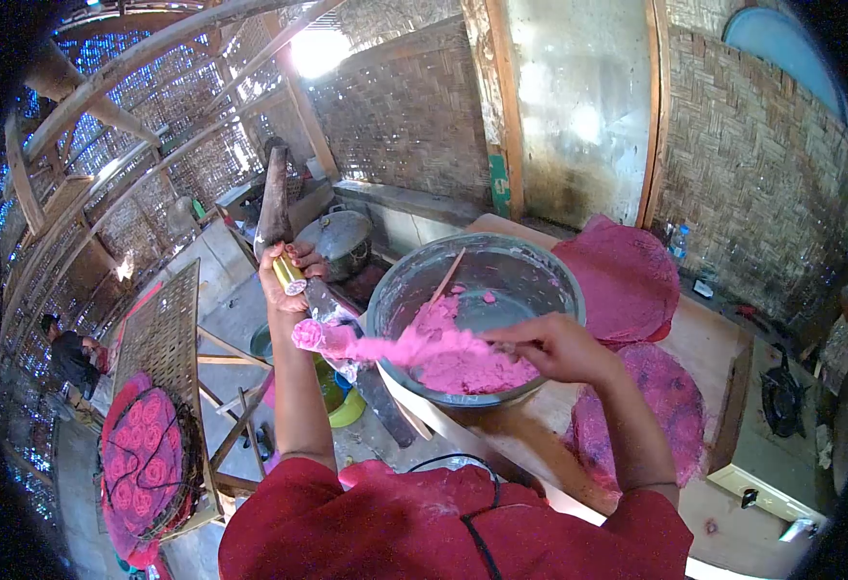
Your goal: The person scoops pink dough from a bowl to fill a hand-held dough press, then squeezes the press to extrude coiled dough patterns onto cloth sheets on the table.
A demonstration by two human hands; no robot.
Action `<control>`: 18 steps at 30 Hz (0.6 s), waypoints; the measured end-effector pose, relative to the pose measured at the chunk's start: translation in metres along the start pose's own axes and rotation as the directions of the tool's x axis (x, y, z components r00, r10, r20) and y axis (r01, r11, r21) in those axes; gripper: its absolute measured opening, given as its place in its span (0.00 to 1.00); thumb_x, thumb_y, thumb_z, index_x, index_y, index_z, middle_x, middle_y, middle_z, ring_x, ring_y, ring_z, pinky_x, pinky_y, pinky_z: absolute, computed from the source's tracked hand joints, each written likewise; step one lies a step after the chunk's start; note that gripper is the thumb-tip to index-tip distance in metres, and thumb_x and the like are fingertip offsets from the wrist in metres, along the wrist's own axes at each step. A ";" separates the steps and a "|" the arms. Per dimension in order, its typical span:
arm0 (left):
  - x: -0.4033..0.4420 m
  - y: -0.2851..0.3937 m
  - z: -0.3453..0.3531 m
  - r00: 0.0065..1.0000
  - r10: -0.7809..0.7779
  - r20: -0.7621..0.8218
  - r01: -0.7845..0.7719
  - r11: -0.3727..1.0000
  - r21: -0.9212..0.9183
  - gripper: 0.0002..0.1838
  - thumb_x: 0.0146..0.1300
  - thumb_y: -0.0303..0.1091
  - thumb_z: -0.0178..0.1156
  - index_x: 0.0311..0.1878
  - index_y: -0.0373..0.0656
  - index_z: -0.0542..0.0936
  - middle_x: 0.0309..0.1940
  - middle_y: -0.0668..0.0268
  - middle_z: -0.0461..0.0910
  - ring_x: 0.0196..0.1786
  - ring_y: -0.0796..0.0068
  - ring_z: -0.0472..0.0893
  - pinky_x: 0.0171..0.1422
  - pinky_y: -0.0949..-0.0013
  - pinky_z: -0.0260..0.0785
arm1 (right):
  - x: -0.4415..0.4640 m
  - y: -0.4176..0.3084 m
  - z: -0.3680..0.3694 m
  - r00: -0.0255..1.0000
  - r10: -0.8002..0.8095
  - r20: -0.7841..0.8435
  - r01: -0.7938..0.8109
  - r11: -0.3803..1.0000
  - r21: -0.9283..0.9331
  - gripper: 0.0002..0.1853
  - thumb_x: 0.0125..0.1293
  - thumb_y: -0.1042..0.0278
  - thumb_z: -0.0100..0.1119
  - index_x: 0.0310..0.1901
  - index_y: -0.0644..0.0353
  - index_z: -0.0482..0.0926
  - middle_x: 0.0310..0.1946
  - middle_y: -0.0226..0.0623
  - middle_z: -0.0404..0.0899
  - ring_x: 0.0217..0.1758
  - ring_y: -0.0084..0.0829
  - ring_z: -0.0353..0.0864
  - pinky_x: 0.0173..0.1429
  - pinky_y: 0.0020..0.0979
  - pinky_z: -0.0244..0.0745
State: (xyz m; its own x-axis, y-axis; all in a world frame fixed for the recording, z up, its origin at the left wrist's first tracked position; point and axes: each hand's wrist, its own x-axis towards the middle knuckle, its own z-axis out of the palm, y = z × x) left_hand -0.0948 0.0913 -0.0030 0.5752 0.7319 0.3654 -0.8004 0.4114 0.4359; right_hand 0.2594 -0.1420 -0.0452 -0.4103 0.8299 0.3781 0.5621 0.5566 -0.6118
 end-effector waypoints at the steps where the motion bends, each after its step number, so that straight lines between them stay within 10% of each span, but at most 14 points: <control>1: -0.001 0.002 -0.003 1.000 0.003 0.006 -0.003 1.000 0.002 0.09 0.52 0.35 0.59 0.25 0.45 0.68 0.22 0.72 0.67 0.24 0.81 0.67 0.29 0.75 0.59 | 0.001 0.003 -0.002 0.995 -0.027 -0.098 0.033 0.998 0.056 0.24 0.58 0.77 0.54 0.55 0.43 0.78 0.34 0.42 0.82 0.33 0.35 0.82 0.38 0.32 0.74; 6: -0.005 0.005 -0.014 0.999 -0.032 -0.012 0.032 0.999 -0.007 0.08 0.52 0.34 0.59 0.24 0.45 0.70 0.22 0.72 0.67 0.24 0.81 0.67 0.29 0.75 0.59 | 0.010 -0.001 -0.010 0.968 0.212 -0.131 -0.215 0.977 -0.010 0.22 0.58 0.75 0.53 0.54 0.44 0.79 0.34 0.42 0.82 0.34 0.37 0.83 0.39 0.34 0.75; 10: -0.011 -0.006 -0.013 0.999 -0.016 -0.030 0.017 1.000 0.026 0.09 0.51 0.35 0.60 0.24 0.45 0.70 0.22 0.72 0.67 0.24 0.81 0.67 0.29 0.75 0.59 | 0.022 0.053 0.035 0.866 0.500 0.027 -0.354 0.649 -0.673 0.15 0.56 0.70 0.51 0.44 0.50 0.83 0.36 0.44 0.83 0.39 0.46 0.83 0.42 0.45 0.78; 16: -0.014 -0.040 -0.004 0.997 -0.070 0.031 0.071 0.997 -0.029 0.09 0.52 0.35 0.59 0.25 0.46 0.69 0.22 0.74 0.66 0.24 0.82 0.66 0.29 0.75 0.57 | 0.039 0.075 0.089 0.846 0.525 0.088 -0.280 0.580 -0.765 0.14 0.56 0.67 0.52 0.42 0.60 0.81 0.39 0.47 0.82 0.45 0.45 0.82 0.46 0.44 0.77; 18: -0.018 -0.049 0.001 0.998 -0.050 0.039 0.051 0.998 -0.032 0.09 0.52 0.36 0.59 0.24 0.46 0.69 0.22 0.74 0.65 0.24 0.82 0.66 0.29 0.75 0.57 | 0.027 0.043 0.083 0.966 0.213 -0.144 -0.257 0.785 -0.564 0.14 0.63 0.63 0.51 0.45 0.59 0.80 0.47 0.53 0.77 0.50 0.43 0.79 0.52 0.42 0.73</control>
State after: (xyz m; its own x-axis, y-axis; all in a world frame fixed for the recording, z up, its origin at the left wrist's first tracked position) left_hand -0.0659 0.0582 -0.0302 0.6209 0.6883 0.3752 -0.7748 0.4659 0.4274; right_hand 0.2128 -0.0990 -0.1190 -0.1733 0.9263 0.3346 0.9517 0.2450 -0.1851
